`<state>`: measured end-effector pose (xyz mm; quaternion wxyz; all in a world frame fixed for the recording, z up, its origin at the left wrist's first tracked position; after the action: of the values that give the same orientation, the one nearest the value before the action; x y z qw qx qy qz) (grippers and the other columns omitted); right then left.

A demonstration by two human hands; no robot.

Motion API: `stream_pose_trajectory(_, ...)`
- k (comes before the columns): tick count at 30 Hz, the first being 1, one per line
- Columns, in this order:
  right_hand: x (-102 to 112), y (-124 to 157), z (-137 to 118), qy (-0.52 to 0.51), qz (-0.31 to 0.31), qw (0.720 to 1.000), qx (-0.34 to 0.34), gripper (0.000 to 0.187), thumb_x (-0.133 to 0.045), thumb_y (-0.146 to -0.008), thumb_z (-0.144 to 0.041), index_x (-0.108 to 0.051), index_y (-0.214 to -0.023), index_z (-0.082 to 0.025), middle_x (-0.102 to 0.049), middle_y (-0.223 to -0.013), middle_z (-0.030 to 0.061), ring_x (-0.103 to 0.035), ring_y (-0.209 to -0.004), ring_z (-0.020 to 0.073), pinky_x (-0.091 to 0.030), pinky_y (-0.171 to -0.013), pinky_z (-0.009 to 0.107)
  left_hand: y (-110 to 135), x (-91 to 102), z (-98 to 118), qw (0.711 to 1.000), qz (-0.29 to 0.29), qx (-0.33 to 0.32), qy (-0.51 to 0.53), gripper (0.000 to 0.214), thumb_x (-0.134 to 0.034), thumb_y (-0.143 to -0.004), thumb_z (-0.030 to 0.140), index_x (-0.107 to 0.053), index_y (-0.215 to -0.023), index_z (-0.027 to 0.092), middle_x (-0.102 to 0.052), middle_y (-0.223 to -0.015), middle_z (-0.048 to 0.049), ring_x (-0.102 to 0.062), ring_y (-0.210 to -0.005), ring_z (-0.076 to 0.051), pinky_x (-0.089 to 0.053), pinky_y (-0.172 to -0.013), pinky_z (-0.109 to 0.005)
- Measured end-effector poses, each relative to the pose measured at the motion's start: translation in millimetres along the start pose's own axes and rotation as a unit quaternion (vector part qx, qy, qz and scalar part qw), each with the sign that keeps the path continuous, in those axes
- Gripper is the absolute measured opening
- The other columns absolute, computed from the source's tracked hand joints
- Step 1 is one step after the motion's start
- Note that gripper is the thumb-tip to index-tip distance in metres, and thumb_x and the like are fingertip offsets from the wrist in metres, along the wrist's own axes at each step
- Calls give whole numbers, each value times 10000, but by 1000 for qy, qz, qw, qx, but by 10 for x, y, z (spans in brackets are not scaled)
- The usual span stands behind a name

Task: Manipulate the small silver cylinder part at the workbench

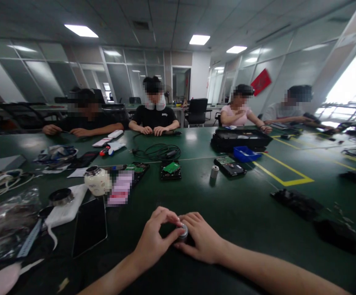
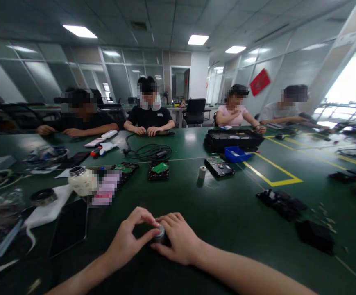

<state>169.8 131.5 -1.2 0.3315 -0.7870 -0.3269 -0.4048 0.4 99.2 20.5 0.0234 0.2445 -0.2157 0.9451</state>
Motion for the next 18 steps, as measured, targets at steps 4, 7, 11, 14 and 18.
stream_pose_trajectory(4, 6, 8, -11, -5, -1, 1000, 2, 350, -593, -868, -437, -566, -1098, -175, -602, -1204, 96, -511, -1122, 249, -349, -982, 412, -2, 33, 49, 999, -13, 0, -30, 61, -725, -774, 195, -692, -821, 219, -663, -924, -35, -638, -921, -222, -499, -850, -351)
stream_pose_trajectory(7, 12, 10, -24, -12, 2, 1000, 6, 328, -604, -859, -398, -570, -1102, -180, -603, -1180, 88, -509, -1115, 244, -346, -986, 409, 3, 42, 101, 999, -27, -5, -45, 116, -697, -778, 159, -720, -859, 240, -675, -964, -33, -638, -942, -223, -498, -858, -349)
stream_pose_trajectory(11, 25, 8, -48, -21, 3, 1000, 4, 338, -590, -865, -377, -563, -1143, -185, -604, -1156, 88, -519, -1072, 249, -360, -965, 416, 0, 19, 137, 998, -41, 0, -51, 137, -696, -790, 171, -724, -896, 253, -686, -980, -28, -634, -964, -220, -495, -877, -350)
stream_pose_trajectory(14, 37, 8, -63, -21, 3, 1000, 1, 361, -587, -867, -391, -556, -1161, -184, -606, -1157, 87, -519, -1066, 249, -363, -960, 413, -8, 11, 136, 998, -21, -4, -52, 120, -708, -787, 184, -711, -894, 240, -687, -977, -37, -631, -972, -226, -491, -889, -362)
stream_pose_trajectory(18, 48, 12, -73, -31, 1, 1000, -3, 361, -617, -849, -375, -559, -1155, -194, -609, -1160, 67, -517, -1074, 242, -356, -969, 397, -11, 25, 133, 998, 8, -10, -62, 115, -748, -741, 174, -688, -828, 218, -686, -928, -41, -638, -930, -233, -489, -877, -375)
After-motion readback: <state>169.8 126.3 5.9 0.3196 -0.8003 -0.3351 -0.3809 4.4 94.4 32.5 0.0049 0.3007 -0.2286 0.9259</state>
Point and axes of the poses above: each hand's wrist, its own y-axis away from the middle knuckle, its own x-axis out of the back of the hand, z = x × y, the point moved 2 cm from there along -y, towards the middle knuckle
